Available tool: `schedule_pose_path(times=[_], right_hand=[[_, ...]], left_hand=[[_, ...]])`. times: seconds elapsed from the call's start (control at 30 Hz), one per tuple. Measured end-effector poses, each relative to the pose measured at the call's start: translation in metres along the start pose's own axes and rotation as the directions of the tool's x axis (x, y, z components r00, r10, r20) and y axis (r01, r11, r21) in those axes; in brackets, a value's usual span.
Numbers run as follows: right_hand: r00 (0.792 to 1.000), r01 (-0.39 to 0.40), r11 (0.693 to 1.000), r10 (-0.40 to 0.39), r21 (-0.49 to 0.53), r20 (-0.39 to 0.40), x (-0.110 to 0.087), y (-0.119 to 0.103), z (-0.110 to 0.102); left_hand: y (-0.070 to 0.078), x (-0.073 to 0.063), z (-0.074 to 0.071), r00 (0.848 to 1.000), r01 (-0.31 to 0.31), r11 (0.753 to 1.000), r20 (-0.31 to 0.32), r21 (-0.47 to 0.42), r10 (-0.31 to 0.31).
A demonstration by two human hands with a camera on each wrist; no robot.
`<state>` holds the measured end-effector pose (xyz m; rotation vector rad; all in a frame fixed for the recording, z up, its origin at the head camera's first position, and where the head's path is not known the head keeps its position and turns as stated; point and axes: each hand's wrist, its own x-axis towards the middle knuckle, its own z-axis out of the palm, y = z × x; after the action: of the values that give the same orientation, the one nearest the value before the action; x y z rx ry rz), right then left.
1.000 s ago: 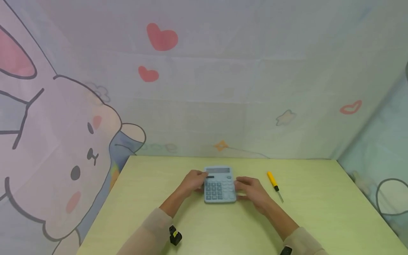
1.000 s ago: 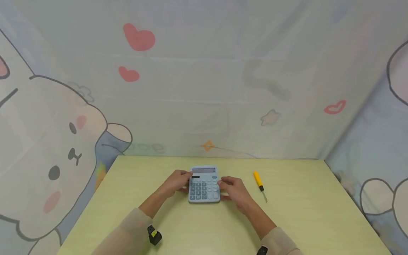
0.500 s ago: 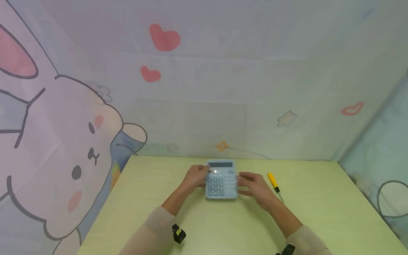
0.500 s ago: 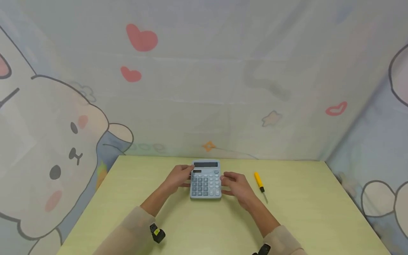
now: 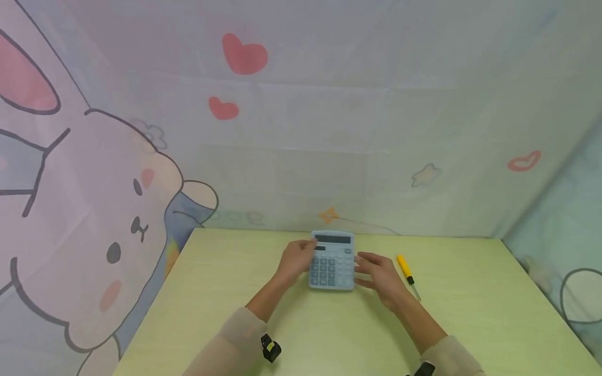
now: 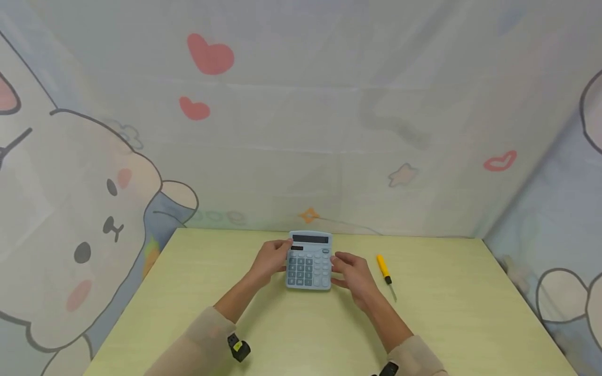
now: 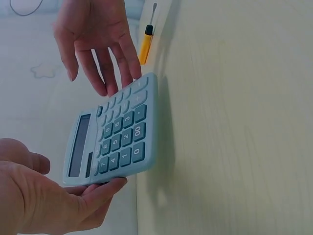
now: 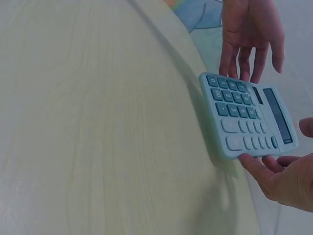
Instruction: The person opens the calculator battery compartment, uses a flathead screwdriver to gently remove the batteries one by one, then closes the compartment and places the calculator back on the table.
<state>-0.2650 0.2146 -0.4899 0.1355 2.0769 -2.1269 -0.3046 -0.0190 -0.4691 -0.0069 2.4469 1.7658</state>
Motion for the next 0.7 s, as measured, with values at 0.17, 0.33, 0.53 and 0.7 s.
schedule_pose_path(times=[0.17, 0.33, 0.53, 0.7], right_hand=[[1.0, 0.012, 1.0, -0.011, 0.015, -0.027, 0.001, 0.001, 0.001], [0.998, 0.039, 0.999, -0.038, 0.016, -0.046, 0.001, -0.001, 0.002], [0.998, 0.05, 0.999, -0.051, -0.013, -0.042, -0.002, -0.006, 0.003], [0.998, 0.061, 0.995, -0.064, -0.084, -0.027, -0.002, -0.01, 0.0]], left_hand=[[0.002, -0.002, 0.003, 1.0, -0.005, 0.999, -0.002, 0.038, 0.005], [0.005, -0.006, 0.006, 1.0, -0.019, 0.998, -0.024, 0.067, 0.021], [0.003, -0.011, 0.006, 0.999, -0.018, 0.997, -0.026, 0.079, 0.02], [0.004, -0.015, 0.004, 1.0, -0.031, 0.998, -0.003, 0.047, 0.031]])
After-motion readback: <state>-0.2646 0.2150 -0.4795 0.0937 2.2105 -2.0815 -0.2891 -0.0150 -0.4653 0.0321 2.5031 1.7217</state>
